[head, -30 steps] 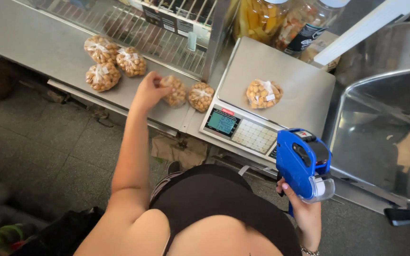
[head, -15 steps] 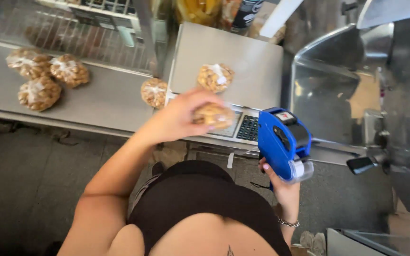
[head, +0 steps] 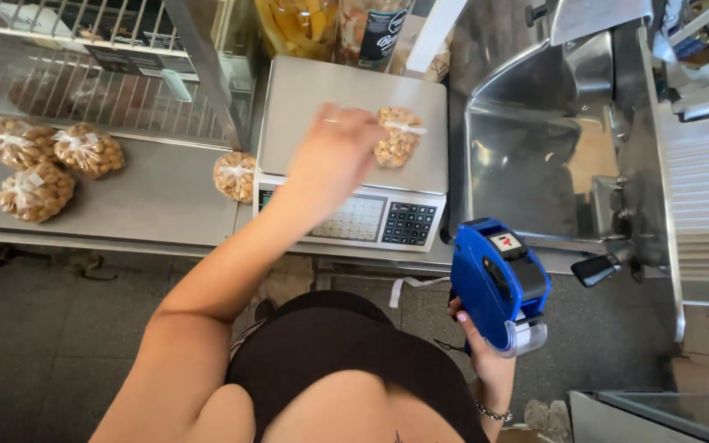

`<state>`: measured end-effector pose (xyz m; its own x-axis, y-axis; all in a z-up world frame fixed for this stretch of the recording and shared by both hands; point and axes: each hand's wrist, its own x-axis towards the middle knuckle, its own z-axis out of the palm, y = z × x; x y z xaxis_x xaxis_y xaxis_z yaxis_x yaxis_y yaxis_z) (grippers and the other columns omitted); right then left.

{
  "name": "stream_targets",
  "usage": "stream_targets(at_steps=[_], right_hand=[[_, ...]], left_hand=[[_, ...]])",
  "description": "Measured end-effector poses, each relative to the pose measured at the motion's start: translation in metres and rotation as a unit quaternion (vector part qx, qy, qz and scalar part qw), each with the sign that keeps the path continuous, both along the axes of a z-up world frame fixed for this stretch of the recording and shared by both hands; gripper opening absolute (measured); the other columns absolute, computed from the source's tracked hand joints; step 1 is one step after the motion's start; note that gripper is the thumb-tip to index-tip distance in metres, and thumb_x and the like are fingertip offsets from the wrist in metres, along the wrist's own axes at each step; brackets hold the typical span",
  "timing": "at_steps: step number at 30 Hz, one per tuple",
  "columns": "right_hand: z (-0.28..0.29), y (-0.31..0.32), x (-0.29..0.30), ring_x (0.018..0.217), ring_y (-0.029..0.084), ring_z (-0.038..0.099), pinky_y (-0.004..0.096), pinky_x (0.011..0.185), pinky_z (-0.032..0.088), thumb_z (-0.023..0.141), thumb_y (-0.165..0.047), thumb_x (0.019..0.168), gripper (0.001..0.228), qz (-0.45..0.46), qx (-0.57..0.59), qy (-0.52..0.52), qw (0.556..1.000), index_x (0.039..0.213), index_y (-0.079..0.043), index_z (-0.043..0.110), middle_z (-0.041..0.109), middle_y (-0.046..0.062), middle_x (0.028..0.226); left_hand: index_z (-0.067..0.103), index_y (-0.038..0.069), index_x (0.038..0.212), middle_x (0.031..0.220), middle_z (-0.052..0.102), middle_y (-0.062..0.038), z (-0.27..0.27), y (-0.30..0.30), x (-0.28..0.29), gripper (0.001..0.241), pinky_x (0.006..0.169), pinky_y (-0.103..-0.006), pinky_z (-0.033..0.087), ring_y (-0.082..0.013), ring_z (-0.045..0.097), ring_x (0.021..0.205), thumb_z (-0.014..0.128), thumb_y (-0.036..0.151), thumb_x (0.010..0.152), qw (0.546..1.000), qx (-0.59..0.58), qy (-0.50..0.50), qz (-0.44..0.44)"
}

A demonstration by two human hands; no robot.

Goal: The person weighs bags of items on a digital scale and applies tape from a blue dispenser to seal or mark the bags before placing them on a counter.

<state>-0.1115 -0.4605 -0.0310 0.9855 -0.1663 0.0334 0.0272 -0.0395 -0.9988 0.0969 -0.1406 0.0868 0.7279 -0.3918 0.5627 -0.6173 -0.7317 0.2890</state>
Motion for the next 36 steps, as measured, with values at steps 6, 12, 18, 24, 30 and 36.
stream_targets(at_steps=[6,12,18,24,30,36], right_hand=[[0.031,0.012,0.008,0.093,0.021,0.07,0.037,0.09,0.06,0.071,-0.018,0.093,0.028,0.027,-0.035,-0.022,0.999,0.117,-0.007,0.062,0.07,0.008,0.103],[0.038,0.026,0.027,0.093,0.02,0.068,0.036,0.089,0.057,0.069,-0.025,0.096,0.021,0.067,-0.057,-0.055,0.995,0.109,-0.009,0.064,0.069,0.006,0.1],[0.054,0.055,0.03,0.094,0.022,0.067,0.037,0.091,0.057,0.071,-0.022,0.093,0.031,0.089,-0.037,-0.056,0.994,0.118,-0.007,0.06,0.067,0.008,0.102],[0.043,0.054,0.033,0.098,0.023,0.068,0.039,0.095,0.058,0.072,-0.016,0.091,0.036,0.071,-0.036,-0.005,0.997,0.122,-0.004,0.061,0.068,0.011,0.107],[0.05,0.063,0.031,0.095,0.022,0.068,0.037,0.096,0.055,0.07,-0.017,0.094,0.022,0.036,-0.062,0.014,0.997,0.111,-0.005,0.066,0.069,0.009,0.104],[0.045,0.062,0.051,0.093,0.02,0.067,0.035,0.091,0.055,0.068,-0.027,0.096,0.034,0.109,-0.066,-0.038,0.991,0.121,-0.006,0.06,0.068,0.008,0.102]], left_hand=[[0.069,0.008,0.121,0.122,0.069,-0.013,-0.01,0.064,-0.031,0.03,0.108,-0.0541,0.037,-0.0328,0.061,0.118,0.074,0.014,0.091,0.97,0.02,0.054,0.237],[0.063,0.009,0.097,0.098,0.062,-0.011,-0.023,0.027,-0.044,0.021,0.076,-0.0453,0.044,-0.0291,0.059,0.091,0.076,0.012,0.081,0.989,0.007,0.069,0.127],[0.057,0.018,0.127,0.125,0.055,-0.015,-0.079,0.0,0.016,0.061,0.093,-0.0551,0.043,-0.036,0.054,0.12,0.083,0.035,0.074,0.976,0.046,-0.001,0.213],[0.065,0.021,0.114,0.101,0.059,-0.008,-0.055,0.057,-0.049,0.042,0.071,-0.0489,0.056,-0.0349,0.065,0.096,0.078,0.02,0.074,0.974,-0.005,0.076,0.214],[0.068,0.011,0.117,0.118,0.063,-0.017,-0.064,0.19,-0.091,0.036,0.077,-0.0473,0.055,-0.0366,0.058,0.105,0.074,0.012,0.081,0.894,-0.003,0.221,0.39],[0.062,0.003,0.13,0.123,0.056,-0.022,-0.119,0.257,-0.08,0.054,0.082,-0.0548,0.048,-0.0425,0.053,0.108,0.082,0.001,0.08,0.894,-0.017,0.095,0.439]])
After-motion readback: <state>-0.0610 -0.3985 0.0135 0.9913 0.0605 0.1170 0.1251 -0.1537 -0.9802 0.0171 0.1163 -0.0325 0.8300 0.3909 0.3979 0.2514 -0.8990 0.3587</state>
